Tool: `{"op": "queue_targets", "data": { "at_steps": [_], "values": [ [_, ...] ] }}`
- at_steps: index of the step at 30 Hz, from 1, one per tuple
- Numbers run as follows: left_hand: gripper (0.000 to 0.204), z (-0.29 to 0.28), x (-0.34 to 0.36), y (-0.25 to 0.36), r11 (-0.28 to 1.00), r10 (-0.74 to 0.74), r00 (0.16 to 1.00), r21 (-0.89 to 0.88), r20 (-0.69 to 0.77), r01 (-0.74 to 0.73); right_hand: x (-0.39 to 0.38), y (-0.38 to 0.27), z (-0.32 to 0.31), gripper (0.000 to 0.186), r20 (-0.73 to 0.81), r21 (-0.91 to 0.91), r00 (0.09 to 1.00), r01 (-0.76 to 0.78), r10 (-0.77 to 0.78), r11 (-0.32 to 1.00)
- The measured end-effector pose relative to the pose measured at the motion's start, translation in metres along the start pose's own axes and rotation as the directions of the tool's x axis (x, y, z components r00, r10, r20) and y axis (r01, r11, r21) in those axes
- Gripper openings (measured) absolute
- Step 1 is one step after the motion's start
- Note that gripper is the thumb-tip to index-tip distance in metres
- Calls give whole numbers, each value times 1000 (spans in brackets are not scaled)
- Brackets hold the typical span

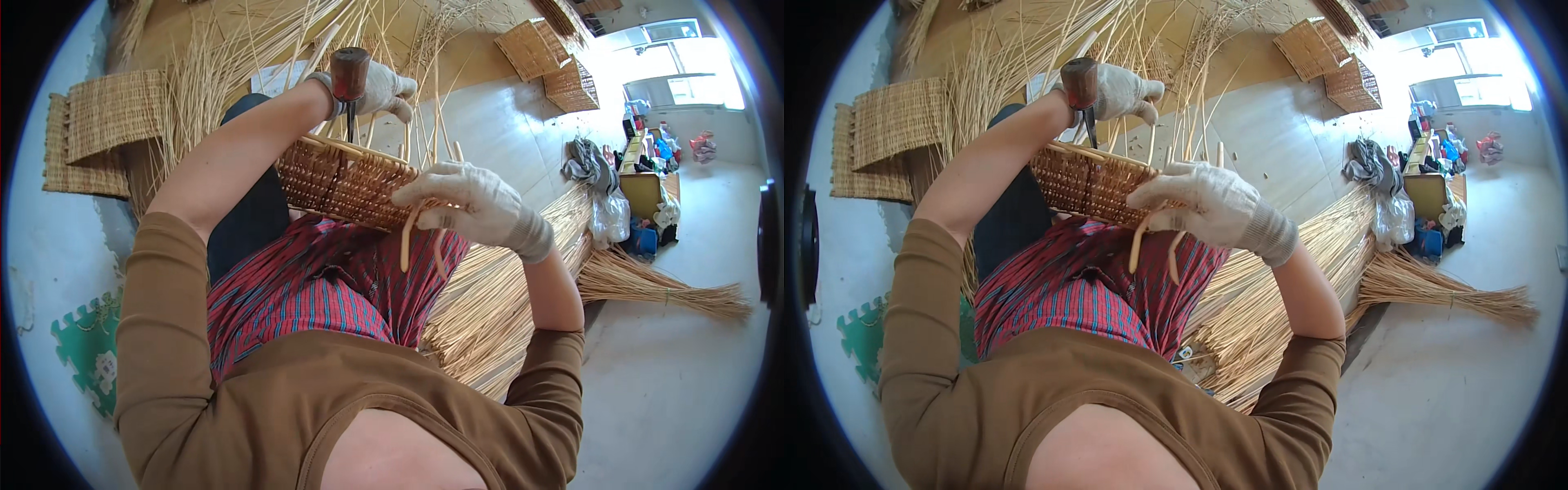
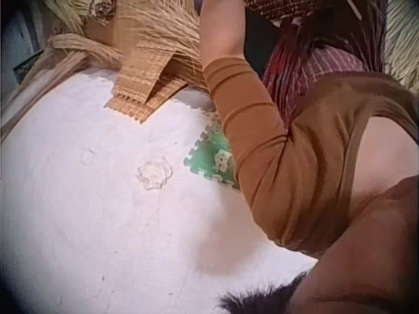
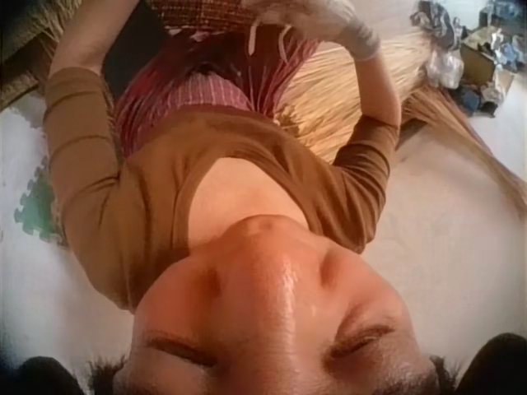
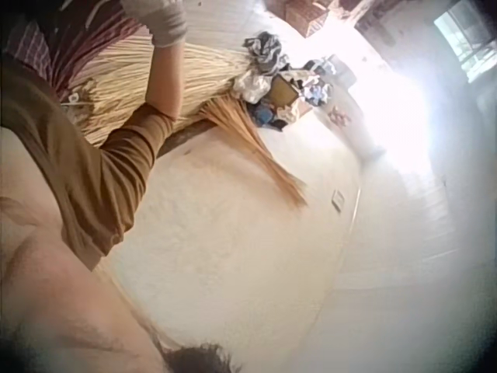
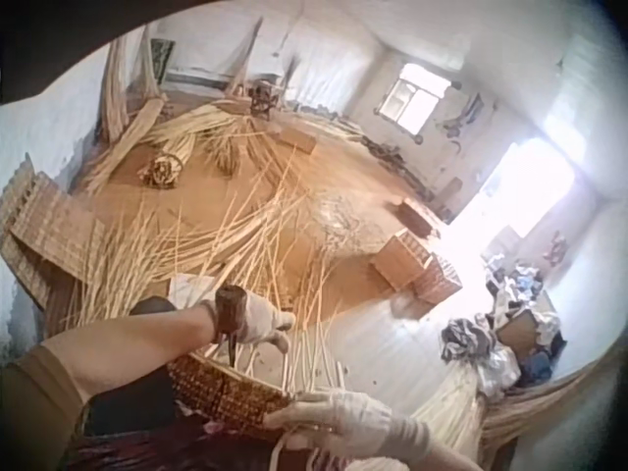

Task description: The recorder is weaving a rectangular wicker basket using long wooden strips and a small mallet to tap pieces into place.

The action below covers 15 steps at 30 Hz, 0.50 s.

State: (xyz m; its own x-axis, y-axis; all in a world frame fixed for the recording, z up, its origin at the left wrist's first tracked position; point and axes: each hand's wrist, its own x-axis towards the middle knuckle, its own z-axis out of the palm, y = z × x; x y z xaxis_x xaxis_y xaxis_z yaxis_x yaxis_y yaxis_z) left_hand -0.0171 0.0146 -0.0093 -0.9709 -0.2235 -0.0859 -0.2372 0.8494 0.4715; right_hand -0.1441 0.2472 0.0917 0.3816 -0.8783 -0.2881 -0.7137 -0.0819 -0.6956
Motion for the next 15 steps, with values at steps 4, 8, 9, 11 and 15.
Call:
{"op": "queue_targets", "data": {
  "at_steps": [4,8,9,11,15],
  "values": [
    [49,-2,-2,2,999,7,1000,-46,-1,-7,7,8,8,30,-27,-173,974,216,-224,961],
    [47,-4,-3,4,1000,-8,999,-18,35,9,21,11,18,26,36,62,987,155,-157,986],
    [45,-4,-3,5,999,-27,999,-26,46,28,26,11,22,27,-109,264,991,108,-82,959],
    [41,-3,-3,5,999,-24,999,-36,32,25,36,11,28,34,-367,489,928,136,62,862],
    [38,0,0,0,999,8,999,-34,39,-6,56,11,34,47,-660,-148,732,94,-169,985]
  ]
}}
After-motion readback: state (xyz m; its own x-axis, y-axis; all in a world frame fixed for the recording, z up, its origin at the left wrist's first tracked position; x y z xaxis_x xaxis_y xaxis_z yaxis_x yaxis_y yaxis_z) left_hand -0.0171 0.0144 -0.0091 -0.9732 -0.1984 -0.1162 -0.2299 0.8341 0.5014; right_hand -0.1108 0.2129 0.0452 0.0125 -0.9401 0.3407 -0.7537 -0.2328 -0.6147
